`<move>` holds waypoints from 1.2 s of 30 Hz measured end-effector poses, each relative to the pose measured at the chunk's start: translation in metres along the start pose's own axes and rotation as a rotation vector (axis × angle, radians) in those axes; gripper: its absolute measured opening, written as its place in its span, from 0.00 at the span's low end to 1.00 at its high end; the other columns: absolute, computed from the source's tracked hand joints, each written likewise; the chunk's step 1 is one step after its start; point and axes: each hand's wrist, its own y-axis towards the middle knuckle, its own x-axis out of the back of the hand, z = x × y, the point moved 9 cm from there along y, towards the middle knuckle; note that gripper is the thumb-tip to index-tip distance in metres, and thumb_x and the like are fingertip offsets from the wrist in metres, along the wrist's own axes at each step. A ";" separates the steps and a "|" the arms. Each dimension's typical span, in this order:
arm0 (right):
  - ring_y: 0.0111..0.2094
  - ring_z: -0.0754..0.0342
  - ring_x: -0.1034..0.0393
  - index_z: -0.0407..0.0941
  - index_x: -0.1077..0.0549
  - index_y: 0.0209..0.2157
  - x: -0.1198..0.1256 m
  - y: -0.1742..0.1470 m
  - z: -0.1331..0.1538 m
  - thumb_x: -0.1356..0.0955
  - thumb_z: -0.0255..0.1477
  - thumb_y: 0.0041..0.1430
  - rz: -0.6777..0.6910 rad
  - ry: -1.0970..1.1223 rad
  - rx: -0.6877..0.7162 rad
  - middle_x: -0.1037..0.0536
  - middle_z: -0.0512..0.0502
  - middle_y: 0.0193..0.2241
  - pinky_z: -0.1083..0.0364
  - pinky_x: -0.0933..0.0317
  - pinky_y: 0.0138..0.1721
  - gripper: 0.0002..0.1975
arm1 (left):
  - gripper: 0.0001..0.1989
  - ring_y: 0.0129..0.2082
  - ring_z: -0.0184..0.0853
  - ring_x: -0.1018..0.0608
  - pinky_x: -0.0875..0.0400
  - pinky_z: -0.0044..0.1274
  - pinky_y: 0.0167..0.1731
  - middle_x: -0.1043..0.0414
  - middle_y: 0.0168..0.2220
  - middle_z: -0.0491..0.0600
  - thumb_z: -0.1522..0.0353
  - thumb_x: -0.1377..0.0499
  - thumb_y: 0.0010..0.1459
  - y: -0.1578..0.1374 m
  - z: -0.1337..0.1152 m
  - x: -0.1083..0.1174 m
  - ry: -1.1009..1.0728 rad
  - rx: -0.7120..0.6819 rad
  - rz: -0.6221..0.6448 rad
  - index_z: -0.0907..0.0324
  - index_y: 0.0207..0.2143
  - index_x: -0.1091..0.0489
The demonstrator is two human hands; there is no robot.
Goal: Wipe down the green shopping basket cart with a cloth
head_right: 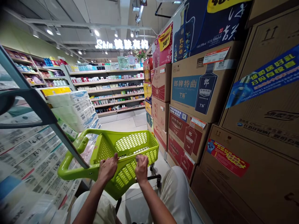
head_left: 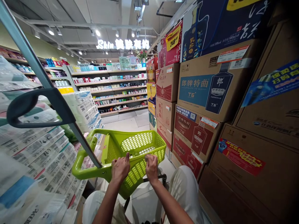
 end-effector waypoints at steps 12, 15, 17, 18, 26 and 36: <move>0.50 0.45 0.36 0.50 0.24 0.50 -0.018 -0.027 0.072 0.41 0.21 0.64 0.081 -0.017 0.089 0.33 0.38 0.50 0.45 0.36 0.53 0.20 | 0.42 0.49 0.48 0.21 0.37 0.39 0.55 0.17 0.37 0.58 0.55 0.72 0.67 -0.004 0.027 0.027 -0.020 0.079 0.071 0.55 0.30 0.19; 0.48 0.43 0.35 0.46 0.23 0.46 -0.001 -0.016 0.046 0.41 0.22 0.64 -0.032 -0.055 -0.015 0.33 0.36 0.47 0.43 0.35 0.51 0.18 | 0.43 0.50 0.46 0.21 0.36 0.38 0.56 0.17 0.41 0.55 0.55 0.74 0.67 -0.004 0.031 0.027 -0.101 0.055 0.063 0.54 0.38 0.18; 0.48 0.42 0.35 0.44 0.23 0.45 0.005 -0.014 0.041 0.42 0.22 0.63 -0.115 -0.077 -0.077 0.33 0.35 0.45 0.42 0.35 0.50 0.18 | 0.44 0.51 0.46 0.21 0.36 0.38 0.56 0.17 0.42 0.54 0.54 0.74 0.67 -0.004 0.033 0.025 -0.142 0.056 0.057 0.54 0.42 0.18; 0.47 0.42 0.35 0.43 0.23 0.44 0.004 -0.017 0.047 0.42 0.21 0.63 -0.128 -0.071 -0.077 0.33 0.35 0.45 0.41 0.35 0.50 0.19 | 0.43 0.51 0.46 0.21 0.36 0.38 0.56 0.17 0.42 0.54 0.53 0.74 0.67 -0.004 0.034 0.024 -0.152 0.059 0.054 0.54 0.44 0.19; 0.51 0.46 0.34 0.49 0.25 0.49 -0.015 -0.032 0.080 0.41 0.21 0.63 0.054 0.065 0.101 0.31 0.39 0.48 0.45 0.34 0.53 0.19 | 0.40 0.55 0.42 0.23 0.38 0.35 0.59 0.18 0.45 0.53 0.56 0.73 0.68 -0.008 0.034 0.021 -0.177 0.006 0.051 0.55 0.51 0.22; 0.51 0.44 0.34 0.48 0.26 0.50 -0.025 -0.035 0.080 0.41 0.22 0.64 0.078 0.067 0.104 0.33 0.38 0.49 0.45 0.35 0.53 0.19 | 0.32 0.48 0.41 0.22 0.35 0.35 0.55 0.19 0.44 0.54 0.57 0.66 0.69 -0.044 0.074 0.067 -0.375 0.069 -0.513 0.57 0.45 0.23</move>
